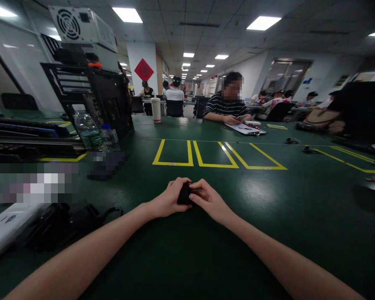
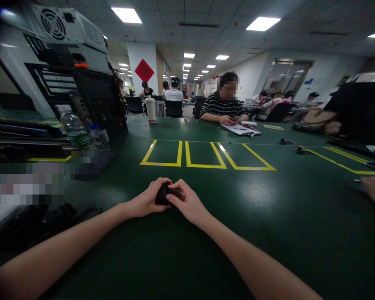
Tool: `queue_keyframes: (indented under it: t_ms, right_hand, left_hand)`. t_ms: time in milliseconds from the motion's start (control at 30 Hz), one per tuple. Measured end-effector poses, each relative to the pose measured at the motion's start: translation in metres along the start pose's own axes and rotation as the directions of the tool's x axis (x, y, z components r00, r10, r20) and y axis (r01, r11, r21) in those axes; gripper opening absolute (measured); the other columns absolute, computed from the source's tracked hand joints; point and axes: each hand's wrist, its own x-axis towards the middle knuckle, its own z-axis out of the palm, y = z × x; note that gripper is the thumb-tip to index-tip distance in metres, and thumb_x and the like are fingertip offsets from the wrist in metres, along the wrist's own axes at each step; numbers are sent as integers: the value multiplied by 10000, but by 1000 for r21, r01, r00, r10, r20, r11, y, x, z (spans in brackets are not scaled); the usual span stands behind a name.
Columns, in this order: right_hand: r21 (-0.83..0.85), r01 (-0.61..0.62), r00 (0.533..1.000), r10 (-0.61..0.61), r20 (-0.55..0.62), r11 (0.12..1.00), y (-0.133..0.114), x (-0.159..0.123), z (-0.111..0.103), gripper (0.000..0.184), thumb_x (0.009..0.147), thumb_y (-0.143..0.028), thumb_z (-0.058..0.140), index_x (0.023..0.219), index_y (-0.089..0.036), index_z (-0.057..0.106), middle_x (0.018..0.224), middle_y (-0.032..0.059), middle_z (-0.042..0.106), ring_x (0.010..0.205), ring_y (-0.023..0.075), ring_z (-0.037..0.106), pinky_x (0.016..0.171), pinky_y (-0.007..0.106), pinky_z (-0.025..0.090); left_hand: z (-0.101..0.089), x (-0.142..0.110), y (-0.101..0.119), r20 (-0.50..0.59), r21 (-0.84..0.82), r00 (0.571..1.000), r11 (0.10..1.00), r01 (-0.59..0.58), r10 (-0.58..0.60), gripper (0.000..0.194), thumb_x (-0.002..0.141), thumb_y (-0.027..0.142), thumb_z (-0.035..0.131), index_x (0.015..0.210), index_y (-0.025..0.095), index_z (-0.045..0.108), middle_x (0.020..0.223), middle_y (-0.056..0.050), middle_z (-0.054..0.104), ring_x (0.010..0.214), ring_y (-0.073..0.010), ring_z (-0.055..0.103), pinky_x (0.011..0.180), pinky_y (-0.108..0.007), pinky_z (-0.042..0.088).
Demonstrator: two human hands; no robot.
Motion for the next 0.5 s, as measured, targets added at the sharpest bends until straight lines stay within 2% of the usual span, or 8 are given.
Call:
queue_keyframes:
  t_ms: [133, 300, 400, 500]
  right_hand:
    - [-2, -25, 1000, 25, -2, 1000, 0, 3, 0, 210, 779, -256, 552, 956, -221, 444, 975, 20, 537, 957, 193, 562, 791, 366, 485]
    - [-34, -89, 996, 89, 8, 995, -6, 3, -2, 262, 780, -265, 545, 1015, -206, 444, 1028, 41, 522, 971, 202, 550, 820, 385, 472]
    - [-13, -62, 996, 63, 62, 998, -8, 1, -2, 232, 768, -249, 563, 968, -209, 452, 1018, 25, 516, 972, 193, 549, 828, 371, 468]
    - [5, -12, 997, 12, 82, 1000, -6, -1, -2, 296, 741, -211, 601, 981, -222, 429, 1038, 14, 495, 987, 173, 537, 853, 352, 453]
  left_hand:
    - [2, 0, -2, -31, -8, 999, 1000, 24, -24, 637, 672, 267, 654, 1201, 236, 301, 1155, -78, 424, 1045, -259, 435, 865, -415, 381]
    - [1, -1, -3, -17, -17, 999, 999, 29, -30, 629, 675, 267, 657, 1199, 245, 311, 1154, -72, 430, 1032, -252, 446, 853, -402, 392]
    - [1, -1, -2, -23, 0, 1000, 1000, 20, -20, 625, 675, 262, 655, 1195, 235, 309, 1151, -75, 429, 1028, -252, 444, 860, -401, 385]
    - [0, -1, -1, -22, 12, 1000, 1000, 7, -7, 615, 681, 238, 642, 1192, 231, 301, 1154, -78, 422, 1035, -257, 438, 873, -412, 371]
